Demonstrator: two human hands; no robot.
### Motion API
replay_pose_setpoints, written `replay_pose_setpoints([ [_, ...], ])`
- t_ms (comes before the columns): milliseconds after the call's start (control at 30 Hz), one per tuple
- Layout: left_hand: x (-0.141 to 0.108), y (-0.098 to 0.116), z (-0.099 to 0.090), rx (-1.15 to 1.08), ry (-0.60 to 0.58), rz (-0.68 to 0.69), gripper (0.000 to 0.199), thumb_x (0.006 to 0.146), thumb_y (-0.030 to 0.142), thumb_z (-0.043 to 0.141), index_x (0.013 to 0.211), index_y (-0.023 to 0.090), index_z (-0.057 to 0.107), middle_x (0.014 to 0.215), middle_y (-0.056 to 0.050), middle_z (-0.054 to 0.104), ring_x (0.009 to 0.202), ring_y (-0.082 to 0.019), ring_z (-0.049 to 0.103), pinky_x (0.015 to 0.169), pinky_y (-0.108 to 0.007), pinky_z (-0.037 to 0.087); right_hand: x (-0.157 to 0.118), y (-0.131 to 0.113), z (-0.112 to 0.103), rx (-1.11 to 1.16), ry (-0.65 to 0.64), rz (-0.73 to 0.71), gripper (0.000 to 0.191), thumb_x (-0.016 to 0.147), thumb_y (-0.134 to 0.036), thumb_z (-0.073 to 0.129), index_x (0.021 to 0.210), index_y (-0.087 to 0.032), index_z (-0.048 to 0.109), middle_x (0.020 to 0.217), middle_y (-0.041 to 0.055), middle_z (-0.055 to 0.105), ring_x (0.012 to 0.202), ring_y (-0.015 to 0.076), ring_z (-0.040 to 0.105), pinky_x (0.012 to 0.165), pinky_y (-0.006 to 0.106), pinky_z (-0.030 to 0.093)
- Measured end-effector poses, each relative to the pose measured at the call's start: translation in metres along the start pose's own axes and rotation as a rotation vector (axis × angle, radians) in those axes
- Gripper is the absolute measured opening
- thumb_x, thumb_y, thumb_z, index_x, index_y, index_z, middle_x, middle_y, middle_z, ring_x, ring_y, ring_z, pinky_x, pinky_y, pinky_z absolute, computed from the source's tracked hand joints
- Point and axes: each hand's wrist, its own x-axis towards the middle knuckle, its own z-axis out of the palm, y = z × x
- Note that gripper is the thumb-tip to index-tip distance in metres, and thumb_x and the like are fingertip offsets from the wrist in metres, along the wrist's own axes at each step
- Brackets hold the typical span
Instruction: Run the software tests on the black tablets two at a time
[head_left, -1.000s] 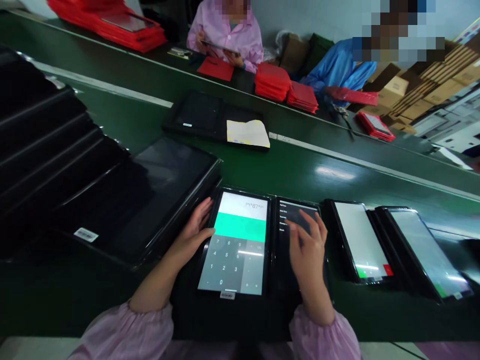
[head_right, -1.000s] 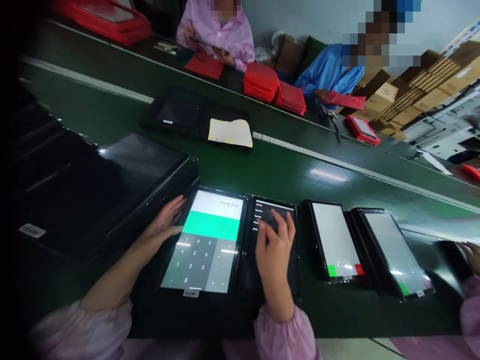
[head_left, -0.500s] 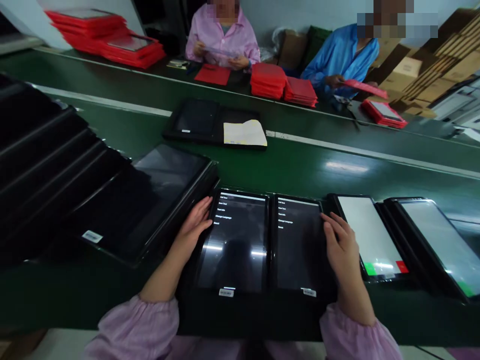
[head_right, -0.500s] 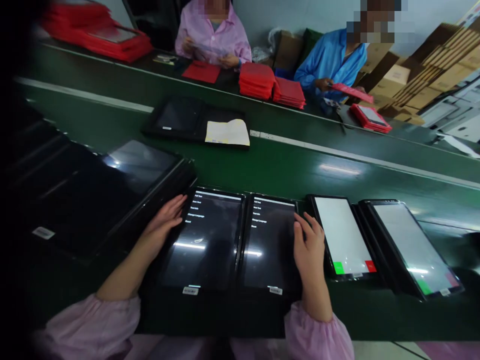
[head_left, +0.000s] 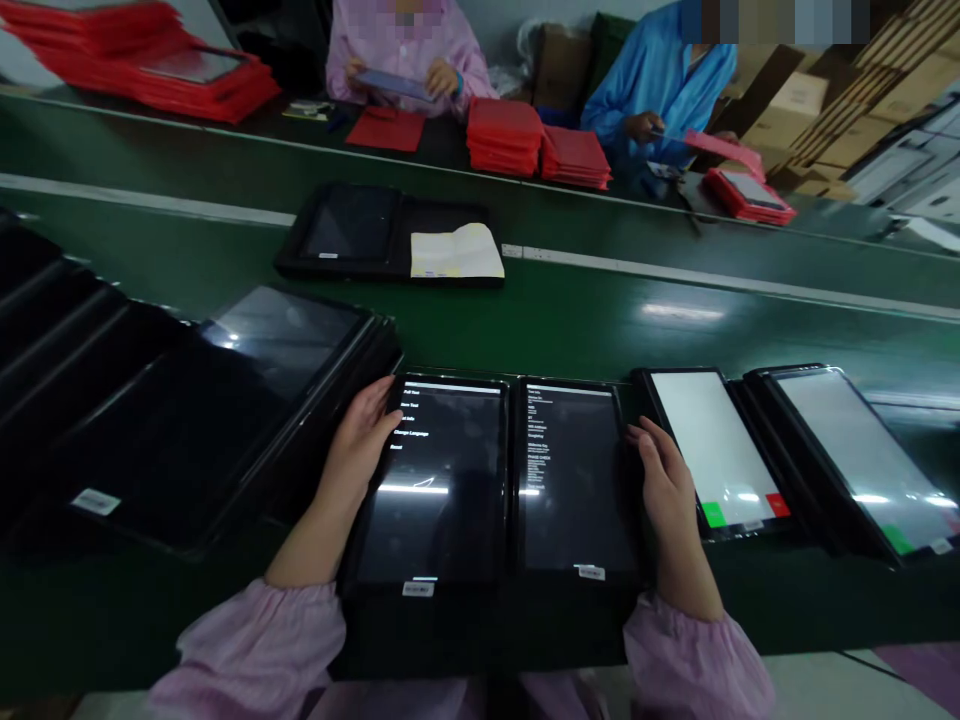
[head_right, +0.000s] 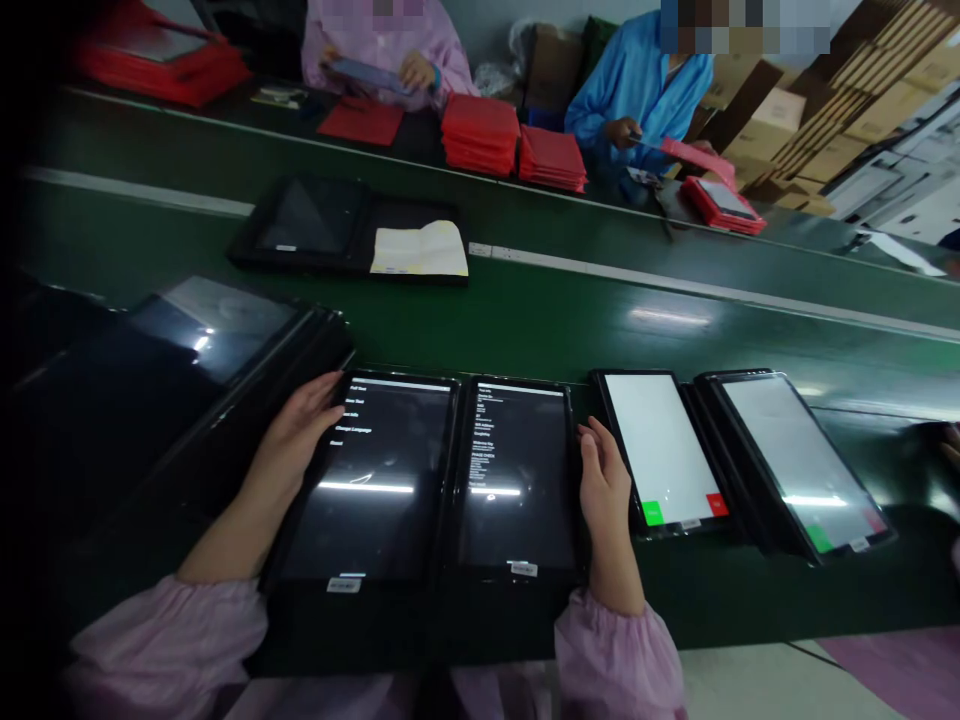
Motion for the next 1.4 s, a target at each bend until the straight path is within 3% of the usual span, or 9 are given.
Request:
replay_pose_setpoints([
  [200,-0.003,0.002,0.0,-0.008,0.013,0.003,0.041,0.079,0.034,0.075,0.119,0.027,0.072,0.14,-0.008,0.073,0.151,-0.032,0.051,0.129,-0.05,0.034,-0.012,-0.026,-0.013,-0.063,0.004,-0.182,0.048,0.1,-0.061,0.054,0.115,-0.025,0.081,0.124,0.0139,0.077,0.118,0.0322,0.071,0.103,0.055,0.058],
  [400,-0.003,0.005,0.001,-0.025,0.025,-0.021,0.041,0.077,0.032,0.075,0.118,0.027,0.072,0.14,-0.008,0.074,0.152,-0.032,0.05,0.132,-0.049,0.03,-0.032,-0.052,-0.001,-0.122,-0.216,-0.604,0.035,0.109,-0.038,0.051,0.108,-0.028,0.085,0.118,0.0099,0.078,0.121,0.0285,0.069,0.1,0.05,0.062],
  [567,-0.003,0.007,-0.001,-0.027,0.017,-0.04,0.042,0.077,0.033,0.075,0.118,0.026,0.072,0.14,-0.008,0.074,0.153,-0.031,0.049,0.132,-0.049,0.028,-0.036,-0.058,0.009,-0.157,-0.289,-0.689,0.033,0.109,-0.031,0.051,0.112,-0.028,0.084,0.122,0.0101,0.076,0.125,0.0293,0.067,0.099,0.051,0.063],
  [733,-0.003,0.008,-0.003,-0.008,-0.007,-0.035,0.042,0.079,0.034,0.073,0.121,0.025,0.072,0.141,-0.009,0.073,0.153,-0.032,0.049,0.131,-0.051,0.03,-0.046,-0.063,0.019,-0.225,-0.3,-0.776,0.033,0.109,-0.033,0.05,0.118,-0.029,0.082,0.152,0.0114,0.059,0.155,0.038,0.039,0.112,0.064,0.054],
  [800,-0.003,0.008,-0.004,-0.009,-0.012,-0.03,0.042,0.081,0.033,0.072,0.122,0.025,0.072,0.141,-0.009,0.073,0.153,-0.032,0.049,0.131,-0.05,0.03,-0.052,-0.065,0.022,-0.242,-0.341,-0.804,0.034,0.109,-0.033,0.049,0.121,-0.029,0.081,0.16,0.0103,0.053,0.16,0.0392,0.029,0.114,0.066,0.051],
  [900,-0.003,0.008,-0.004,-0.024,-0.01,-0.03,0.041,0.082,0.032,0.071,0.122,0.025,0.072,0.142,-0.008,0.073,0.151,-0.031,0.051,0.131,-0.049,0.029,-0.056,-0.065,0.024,-0.255,-0.373,-0.819,0.034,0.11,-0.032,0.049,0.119,-0.028,0.082,0.158,0.0103,0.055,0.161,0.0394,0.027,0.114,0.065,0.051],
  [1100,-0.001,0.005,-0.006,-0.047,-0.001,-0.018,0.044,0.078,0.033,0.071,0.121,0.024,0.073,0.139,-0.008,0.075,0.149,-0.032,0.054,0.131,-0.05,0.03,-0.041,-0.059,0.01,-0.248,-0.175,-0.742,0.036,0.109,-0.031,0.052,0.093,-0.025,0.084,0.134,0.0095,0.073,0.148,0.0364,0.049,0.108,0.059,0.056],
  [1233,0.001,0.002,-0.009,-0.028,-0.025,-0.007,0.047,0.075,0.031,0.07,0.121,0.024,0.073,0.141,-0.008,0.074,0.148,-0.032,0.054,0.131,-0.051,0.03,-0.035,-0.056,0.003,-0.235,-0.1,-0.676,0.034,0.11,-0.031,0.05,0.104,-0.025,0.082,0.126,0.0097,0.076,0.138,0.0333,0.059,0.105,0.056,0.057],
  [1400,0.0,-0.001,-0.01,0.012,-0.072,0.002,0.052,0.076,0.03,0.072,0.127,0.025,0.069,0.146,-0.009,0.07,0.149,-0.031,0.053,0.131,-0.05,0.031,-0.033,-0.053,0.002,-0.245,-0.069,-0.631,0.033,0.109,-0.033,0.05,0.106,-0.026,0.082,0.127,0.0103,0.075,0.135,0.0334,0.061,0.108,0.058,0.054],
])
